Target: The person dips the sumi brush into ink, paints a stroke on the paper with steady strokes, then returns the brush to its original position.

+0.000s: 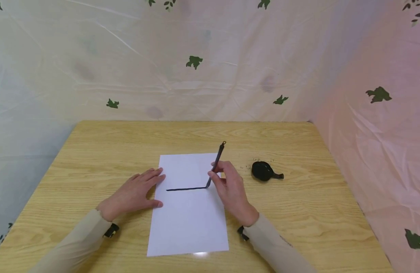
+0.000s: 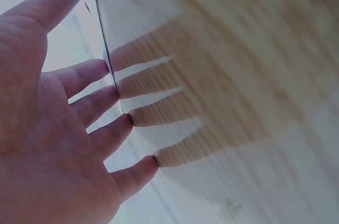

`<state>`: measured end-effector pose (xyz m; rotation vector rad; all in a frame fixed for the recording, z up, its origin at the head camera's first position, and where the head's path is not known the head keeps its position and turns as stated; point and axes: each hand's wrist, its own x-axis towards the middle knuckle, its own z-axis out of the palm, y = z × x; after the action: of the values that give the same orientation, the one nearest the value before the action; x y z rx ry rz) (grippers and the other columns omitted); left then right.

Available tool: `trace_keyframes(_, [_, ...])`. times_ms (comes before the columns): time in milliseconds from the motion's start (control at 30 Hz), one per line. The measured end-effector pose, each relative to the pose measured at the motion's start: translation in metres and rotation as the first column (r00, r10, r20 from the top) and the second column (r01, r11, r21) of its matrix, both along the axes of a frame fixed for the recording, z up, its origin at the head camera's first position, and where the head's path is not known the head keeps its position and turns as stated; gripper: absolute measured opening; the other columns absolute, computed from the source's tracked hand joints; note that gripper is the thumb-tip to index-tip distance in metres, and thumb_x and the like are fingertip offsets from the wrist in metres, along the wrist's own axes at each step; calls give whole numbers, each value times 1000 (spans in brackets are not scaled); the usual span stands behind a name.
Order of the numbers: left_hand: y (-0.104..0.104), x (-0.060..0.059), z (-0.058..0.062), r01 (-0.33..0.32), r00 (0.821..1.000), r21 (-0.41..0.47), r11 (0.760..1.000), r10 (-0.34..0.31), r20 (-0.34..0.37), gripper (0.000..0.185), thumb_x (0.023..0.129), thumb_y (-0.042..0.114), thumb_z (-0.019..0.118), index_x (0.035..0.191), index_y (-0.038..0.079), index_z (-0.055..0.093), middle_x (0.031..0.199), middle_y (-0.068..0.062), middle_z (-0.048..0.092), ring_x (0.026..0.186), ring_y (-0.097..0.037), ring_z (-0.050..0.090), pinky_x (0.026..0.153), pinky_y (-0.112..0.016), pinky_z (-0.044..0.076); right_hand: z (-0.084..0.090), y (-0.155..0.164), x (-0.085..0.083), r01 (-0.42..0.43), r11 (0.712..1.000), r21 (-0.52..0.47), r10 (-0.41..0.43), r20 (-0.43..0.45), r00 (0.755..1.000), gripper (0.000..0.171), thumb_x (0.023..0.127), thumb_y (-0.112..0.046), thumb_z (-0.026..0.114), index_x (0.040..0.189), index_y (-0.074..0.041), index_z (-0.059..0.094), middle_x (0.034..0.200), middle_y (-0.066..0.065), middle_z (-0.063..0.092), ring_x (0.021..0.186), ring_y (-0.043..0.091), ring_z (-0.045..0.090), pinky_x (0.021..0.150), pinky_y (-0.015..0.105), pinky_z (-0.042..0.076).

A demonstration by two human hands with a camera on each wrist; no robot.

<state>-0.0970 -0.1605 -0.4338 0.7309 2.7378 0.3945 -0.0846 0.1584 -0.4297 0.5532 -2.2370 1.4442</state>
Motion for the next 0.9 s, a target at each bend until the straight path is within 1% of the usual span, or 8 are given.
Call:
trace_keyframes(133, [0, 0, 0, 0, 1000, -3, 1000, 0, 2, 87, 89, 50, 79, 157, 7, 45, 168, -11, 32, 154, -37, 27, 117, -67, 26, -1, 1, 0, 3, 1000, -6, -3, 1, 1000, 25, 93, 6, 72, 115, 2, 62, 97, 11, 68, 92, 27, 72, 71, 22, 60])
trace_keyframes(367, [0, -1, -1, 0, 1000, -8, 1000, 0, 1, 87, 89, 50, 79, 157, 7, 45, 168, -11, 32, 154, -37, 27, 117, -67, 26, -1, 3, 0, 9, 1000, -14, -9, 19, 1000, 24, 93, 5, 71, 116, 5, 62, 97, 10, 68, 93, 27, 72, 71, 21, 60])
trace_keyframes(500, [0, 0, -1, 1, 1000, -5, 1000, -1, -2, 87, 89, 50, 79, 157, 7, 45, 168, -11, 32, 154, -38, 27, 117, -67, 26, 1, 5, 1, 8, 1000, -16, -8, 26, 1000, 24, 93, 5, 71, 116, 4, 62, 98, 10, 68, 93, 27, 71, 71, 21, 60])
trace_keyframes(633, [0, 0, -1, 2, 1000, -6, 1000, -2, -5, 87, 89, 50, 79, 157, 8, 45, 168, -11, 32, 154, -38, 27, 117, -67, 27, 1, 6, 1, 14, 1000, -15, -14, 26, 1000, 24, 93, 5, 72, 115, 4, 62, 98, 10, 68, 93, 26, 71, 70, 20, 59])
trace_keyframes(800, [0, 0, 0, 1, 1000, -4, 1000, -1, -5, 87, 89, 51, 79, 157, 8, 45, 168, -11, 32, 153, -38, 28, 117, -67, 27, 0, 7, 1, 18, 1000, -16, -17, 15, 1000, 25, 92, 8, 72, 114, 7, 61, 98, 10, 68, 92, 26, 71, 70, 19, 59])
trace_keyframes(900, [-1, 0, 0, 1, 1000, 1, 1000, -1, -5, 87, 89, 50, 79, 157, 7, 45, 167, -11, 33, 153, -38, 29, 117, -66, 27, 0, 8, 1, 18, 1000, -19, -18, 8, 1000, 25, 91, 9, 72, 114, 8, 61, 97, 11, 68, 91, 27, 71, 70, 19, 59])
